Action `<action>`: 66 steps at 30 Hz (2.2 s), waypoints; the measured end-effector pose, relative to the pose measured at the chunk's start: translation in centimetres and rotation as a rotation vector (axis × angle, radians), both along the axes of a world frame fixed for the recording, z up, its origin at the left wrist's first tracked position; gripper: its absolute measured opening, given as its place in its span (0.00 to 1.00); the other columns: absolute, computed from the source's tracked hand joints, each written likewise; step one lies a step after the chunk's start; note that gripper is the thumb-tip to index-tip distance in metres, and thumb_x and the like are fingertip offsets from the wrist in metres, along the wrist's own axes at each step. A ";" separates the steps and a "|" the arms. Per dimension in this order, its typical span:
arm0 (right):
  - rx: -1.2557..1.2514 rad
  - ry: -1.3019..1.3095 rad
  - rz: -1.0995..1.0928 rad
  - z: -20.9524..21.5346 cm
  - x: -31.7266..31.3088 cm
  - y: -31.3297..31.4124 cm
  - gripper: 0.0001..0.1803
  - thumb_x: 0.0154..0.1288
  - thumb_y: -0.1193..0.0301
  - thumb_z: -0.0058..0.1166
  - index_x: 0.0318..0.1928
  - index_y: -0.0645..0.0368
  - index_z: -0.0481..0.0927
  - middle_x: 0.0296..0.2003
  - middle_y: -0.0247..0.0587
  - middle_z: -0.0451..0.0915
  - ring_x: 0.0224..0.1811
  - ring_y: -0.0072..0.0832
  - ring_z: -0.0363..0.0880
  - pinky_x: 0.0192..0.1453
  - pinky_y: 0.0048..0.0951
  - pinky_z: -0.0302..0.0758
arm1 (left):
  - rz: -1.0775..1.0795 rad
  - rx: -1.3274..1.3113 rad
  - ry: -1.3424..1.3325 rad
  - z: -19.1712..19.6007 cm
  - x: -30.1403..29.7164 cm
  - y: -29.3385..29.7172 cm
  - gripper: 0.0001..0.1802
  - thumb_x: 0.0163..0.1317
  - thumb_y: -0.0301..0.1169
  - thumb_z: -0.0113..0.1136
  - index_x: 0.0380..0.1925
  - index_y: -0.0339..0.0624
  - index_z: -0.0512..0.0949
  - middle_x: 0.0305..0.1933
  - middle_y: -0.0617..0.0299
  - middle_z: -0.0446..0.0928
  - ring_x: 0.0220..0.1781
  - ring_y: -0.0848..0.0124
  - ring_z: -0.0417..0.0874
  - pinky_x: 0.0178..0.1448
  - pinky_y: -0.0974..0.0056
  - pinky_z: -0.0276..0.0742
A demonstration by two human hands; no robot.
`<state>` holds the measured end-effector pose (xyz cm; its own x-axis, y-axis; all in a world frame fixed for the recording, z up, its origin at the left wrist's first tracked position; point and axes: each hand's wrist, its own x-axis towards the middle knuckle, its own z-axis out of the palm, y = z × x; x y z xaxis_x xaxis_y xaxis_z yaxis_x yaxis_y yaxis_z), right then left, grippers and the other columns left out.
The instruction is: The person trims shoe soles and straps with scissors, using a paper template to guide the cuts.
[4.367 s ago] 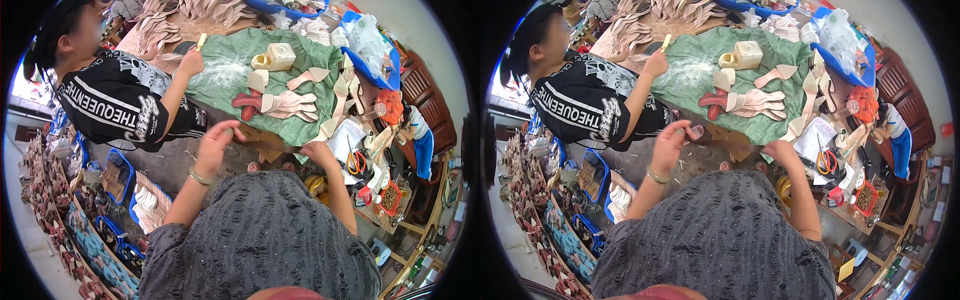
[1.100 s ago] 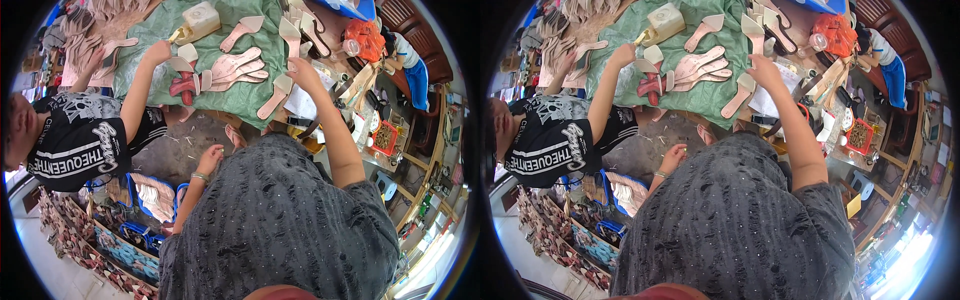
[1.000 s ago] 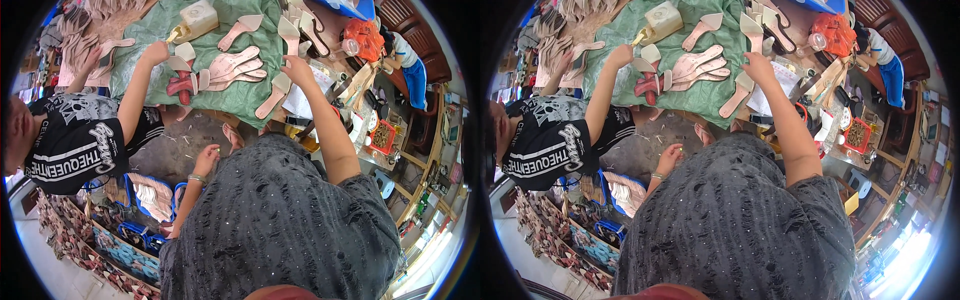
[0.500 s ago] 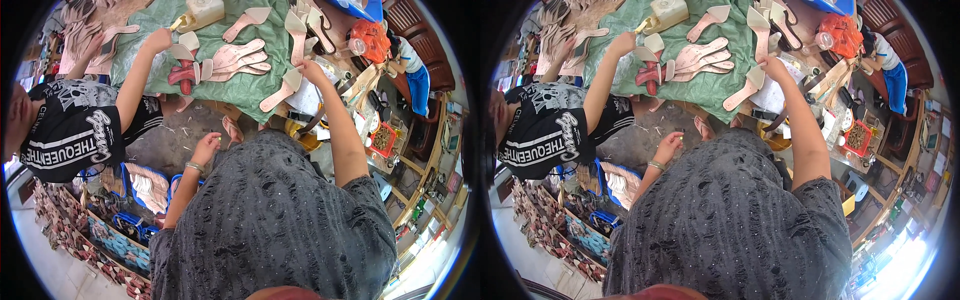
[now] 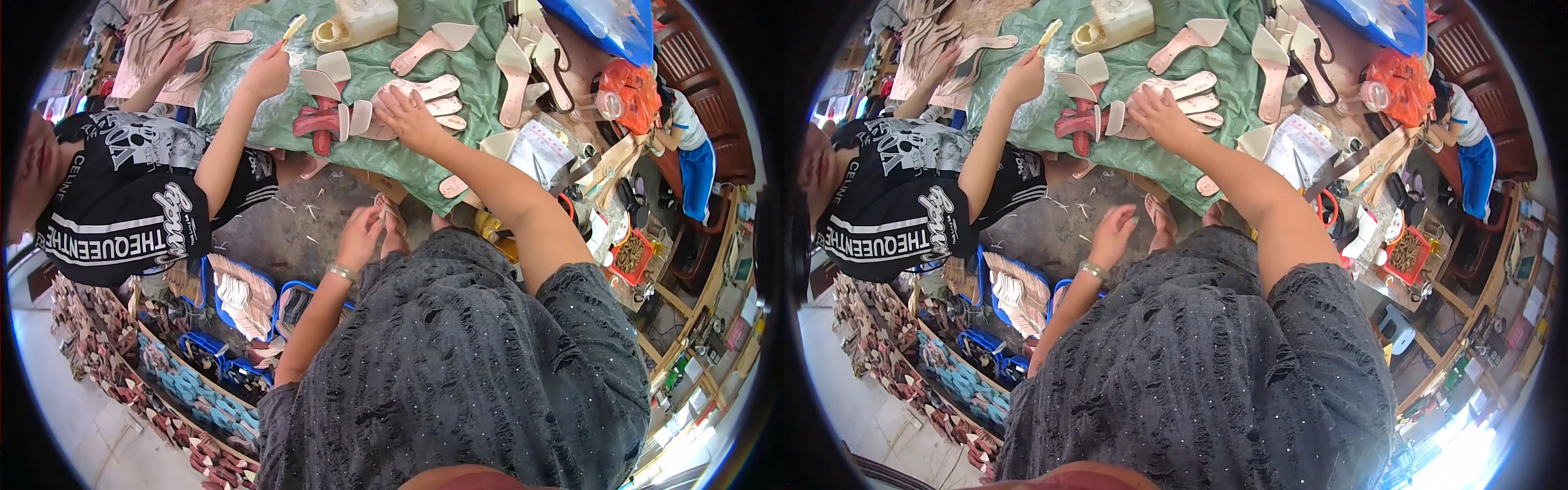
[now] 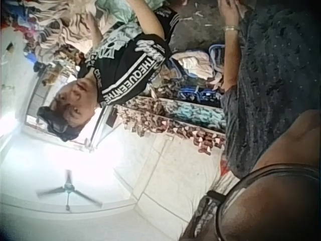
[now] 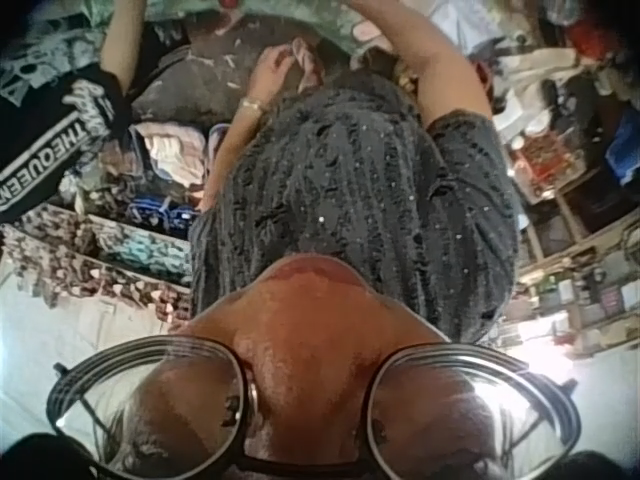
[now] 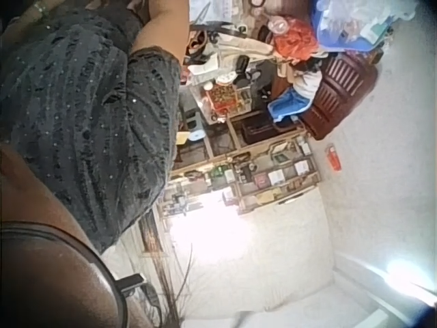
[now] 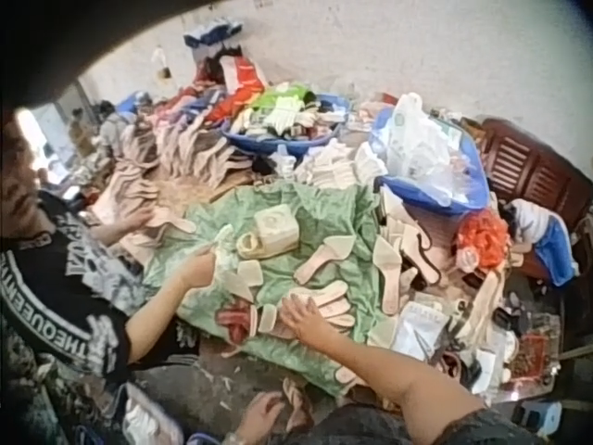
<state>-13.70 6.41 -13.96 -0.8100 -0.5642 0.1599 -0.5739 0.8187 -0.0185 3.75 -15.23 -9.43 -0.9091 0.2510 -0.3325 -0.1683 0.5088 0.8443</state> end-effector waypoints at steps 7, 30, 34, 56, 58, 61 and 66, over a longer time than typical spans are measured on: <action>0.271 0.076 0.035 -0.6 -0.3 -3.1 0.27 0.59 0.63 0.45 0.61 0.54 0.69 0.65 0.44 0.58 0.70 0.48 0.49 0.63 0.62 0.54 | -0.236 -0.550 0.167 -4.3 -9.1 3.8 0.39 0.53 0.37 0.62 0.63 0.37 0.57 0.69 0.42 0.50 0.71 0.51 0.52 0.71 0.53 0.53; -2.205 -0.205 -0.539 7.5 -0.3 18.1 0.17 0.54 0.83 0.51 0.47 0.66 0.77 0.43 0.40 0.80 0.45 0.30 0.78 0.54 0.28 0.72 | -0.615 -0.813 -0.110 -4.7 -11.3 4.7 0.50 0.52 0.48 0.62 0.68 0.38 0.48 0.75 0.47 0.35 0.76 0.57 0.38 0.72 0.46 0.48; -2.444 -0.450 -0.473 9.4 1.5 20.2 0.17 0.58 0.77 0.52 0.49 0.66 0.74 0.44 0.43 0.79 0.44 0.34 0.79 0.52 0.34 0.76 | -0.599 -0.842 -0.094 -6.6 -12.3 4.3 0.40 0.54 0.42 0.58 0.65 0.41 0.57 0.74 0.47 0.42 0.75 0.55 0.46 0.71 0.47 0.51; -1.932 -0.873 -0.367 18.6 8.6 4.2 0.19 0.57 0.73 0.58 0.48 0.67 0.72 0.42 0.44 0.79 0.41 0.29 0.81 0.46 0.29 0.79 | -0.020 0.854 -0.438 12.9 -8.7 5.4 0.26 0.65 0.37 0.54 0.60 0.39 0.61 0.56 0.55 0.70 0.57 0.61 0.74 0.58 0.55 0.75; -1.826 -0.965 -0.410 17.8 8.3 3.3 0.21 0.59 0.69 0.57 0.52 0.64 0.72 0.44 0.40 0.78 0.42 0.26 0.80 0.45 0.28 0.77 | -0.015 0.878 -0.453 12.0 -8.7 4.4 0.26 0.65 0.37 0.54 0.59 0.39 0.62 0.56 0.55 0.71 0.56 0.61 0.75 0.57 0.55 0.75; -1.750 -0.858 -0.472 18.0 9.5 1.4 0.23 0.60 0.67 0.57 0.55 0.60 0.71 0.46 0.36 0.77 0.45 0.25 0.77 0.45 0.27 0.75 | 0.000 0.917 -0.466 10.7 -8.1 2.5 0.25 0.64 0.36 0.53 0.58 0.37 0.62 0.55 0.54 0.71 0.54 0.60 0.76 0.55 0.55 0.77; -1.494 -0.467 -0.610 13.9 13.7 -1.3 0.27 0.58 0.59 0.59 0.56 0.58 0.71 0.48 0.41 0.75 0.49 0.29 0.74 0.48 0.32 0.72 | 0.100 0.825 -0.350 8.9 -6.7 -0.4 0.23 0.64 0.33 0.53 0.57 0.34 0.65 0.53 0.53 0.73 0.52 0.62 0.78 0.55 0.57 0.77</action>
<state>0.04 5.07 -0.10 -0.9674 0.2427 -0.0727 0.0781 0.0126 -0.9969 -2.93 -15.58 -0.49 -0.8201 0.4576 -0.3436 -0.4953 -0.2669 0.8267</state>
